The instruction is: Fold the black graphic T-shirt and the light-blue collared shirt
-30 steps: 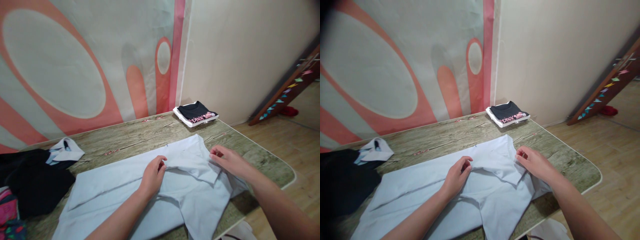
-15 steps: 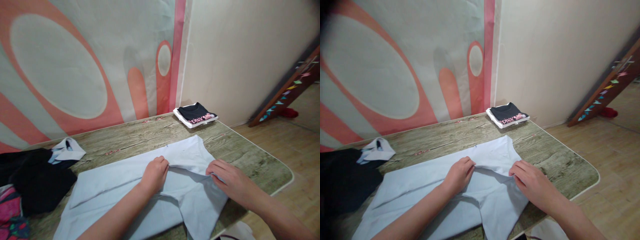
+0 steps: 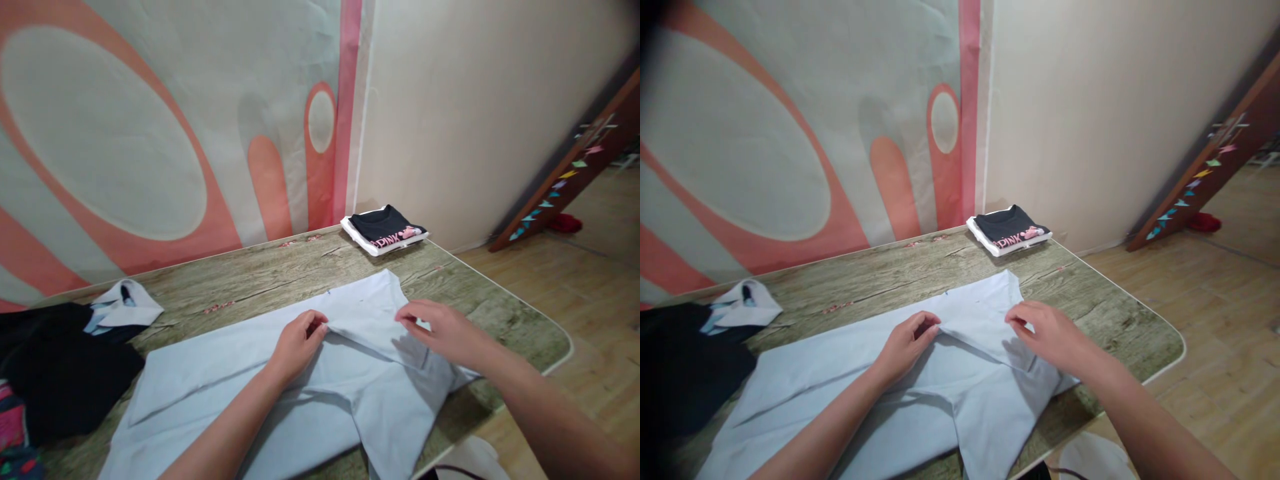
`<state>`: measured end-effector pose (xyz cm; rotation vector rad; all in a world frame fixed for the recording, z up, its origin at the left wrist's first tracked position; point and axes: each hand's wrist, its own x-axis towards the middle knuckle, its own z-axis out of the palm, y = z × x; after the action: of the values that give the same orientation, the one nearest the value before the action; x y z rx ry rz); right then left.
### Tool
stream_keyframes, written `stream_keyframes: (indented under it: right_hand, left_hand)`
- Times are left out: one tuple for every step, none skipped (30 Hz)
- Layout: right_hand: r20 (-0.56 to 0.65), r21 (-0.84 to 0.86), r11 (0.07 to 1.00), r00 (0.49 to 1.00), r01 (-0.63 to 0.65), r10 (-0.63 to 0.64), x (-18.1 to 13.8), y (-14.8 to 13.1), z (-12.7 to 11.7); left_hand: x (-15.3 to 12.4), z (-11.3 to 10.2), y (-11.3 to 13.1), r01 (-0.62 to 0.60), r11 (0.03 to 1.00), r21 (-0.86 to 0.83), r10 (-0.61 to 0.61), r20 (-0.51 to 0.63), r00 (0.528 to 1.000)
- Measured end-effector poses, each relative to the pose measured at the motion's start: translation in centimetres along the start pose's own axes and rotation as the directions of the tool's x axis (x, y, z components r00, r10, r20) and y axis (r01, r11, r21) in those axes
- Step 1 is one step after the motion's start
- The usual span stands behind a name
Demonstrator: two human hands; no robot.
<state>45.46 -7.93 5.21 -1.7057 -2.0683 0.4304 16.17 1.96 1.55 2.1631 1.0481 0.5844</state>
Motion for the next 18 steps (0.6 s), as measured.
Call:
stream_keyframes:
  right_hand:
    - [-0.018, -0.017, 0.999, 0.999, -0.030, 0.030, 1.3, 0.2, 0.2]
    - [-0.022, -0.042, 0.997, 0.998, -0.061, 0.060, 2.6, 0.4, 0.5]
    - [-0.018, -0.069, 0.994, 0.996, -0.090, 0.088, 3.8, 0.5, 0.9]
    - [-0.012, -0.099, 0.988, 0.993, -0.115, 0.115, 5.0, 0.6, 1.4]
    - [-0.004, -0.129, 0.982, 0.991, -0.136, 0.137, 6.0, 0.7, 2.0]
    - [0.000, -0.159, 0.976, 0.989, -0.149, 0.151, 6.8, 0.6, 2.6]
    - [-0.002, -0.185, 0.970, 0.987, -0.155, 0.158, 7.4, 0.6, 3.2]
    - [-0.008, -0.205, 0.966, 0.988, -0.155, 0.157, 7.8, 0.6, 3.7]
    - [-0.020, -0.218, 0.964, 0.988, -0.152, 0.151, 7.9, 0.5, 4.1]
    - [-0.040, -0.225, 0.964, 0.989, -0.145, 0.140, 7.8, 0.4, 4.3]
    - [-0.059, -0.226, 0.966, 0.991, -0.129, 0.118, 7.5, 0.2, 4.4]
    - [-0.070, -0.222, 0.970, 0.994, -0.102, 0.089, 7.0, -0.1, 4.4]
    - [-0.066, -0.212, 0.975, 0.996, -0.066, 0.053, 6.3, -0.6, 4.2]
    - [-0.044, -0.195, 0.981, 0.999, -0.023, 0.015, 5.5, -1.1, 4.1]
    - [-0.004, -0.171, 0.985, 1.000, 0.020, -0.021, 4.6, -1.7, 3.9]
    - [0.048, -0.140, 0.989, 0.998, 0.055, -0.049, 3.5, -2.3, 3.7]
    - [0.099, -0.108, 0.991, 0.993, 0.077, -0.066, 2.5, -2.9, 3.5]
    - [0.141, -0.078, 0.993, 0.987, 0.084, -0.073, 1.6, -3.3, 3.4]
  left_hand:
    - [0.0, 0.0, 0.0, 0.010, 1.000, -0.003, -0.010, -0.002, 1.000]
    - [-0.1, 0.1, -0.1, 0.014, 1.000, 0.001, -0.014, -0.004, 1.000]
    - [-0.1, 0.1, -0.1, 0.011, 1.000, 0.008, -0.011, -0.005, 1.000]
    - [-0.1, 0.1, -0.2, 0.000, 1.000, 0.018, 0.000, -0.002, 1.000]
    - [-0.1, 0.0, -0.2, -0.019, 0.999, 0.029, 0.019, 0.008, 1.000]
    - [-0.1, 0.0, -0.2, -0.041, 0.998, 0.039, 0.040, 0.023, 0.999]
    - [-0.1, -0.1, -0.2, -0.062, 0.997, 0.050, 0.060, 0.038, 0.997]
    - [-0.1, -0.1, -0.1, -0.078, 0.995, 0.060, 0.075, 0.054, 0.996]
    - [-0.1, -0.2, -0.2, -0.089, 0.994, 0.067, 0.085, 0.066, 0.994]
    - [-0.1, -0.2, -0.2, -0.096, 0.993, 0.070, 0.090, 0.074, 0.993]
    - [0.0, -0.2, -0.3, -0.099, 0.993, 0.069, 0.093, 0.081, 0.992]
    - [0.0, -0.2, -0.4, -0.102, 0.993, 0.066, 0.096, 0.086, 0.992]
    - [0.0, -0.2, -0.5, -0.106, 0.992, 0.064, 0.100, 0.090, 0.991]
    - [0.0, -0.2, -0.6, -0.110, 0.992, 0.064, 0.104, 0.093, 0.990]
    - [0.0, -0.2, -0.6, -0.116, 0.991, 0.066, 0.110, 0.094, 0.989]
    - [0.0, -0.2, -0.7, -0.123, 0.990, 0.070, 0.116, 0.095, 0.989]
    - [0.0, -0.2, -0.6, -0.133, 0.988, 0.077, 0.125, 0.096, 0.987]
    - [-0.1, -0.1, -0.6, -0.146, 0.986, 0.086, 0.137, 0.102, 0.985]
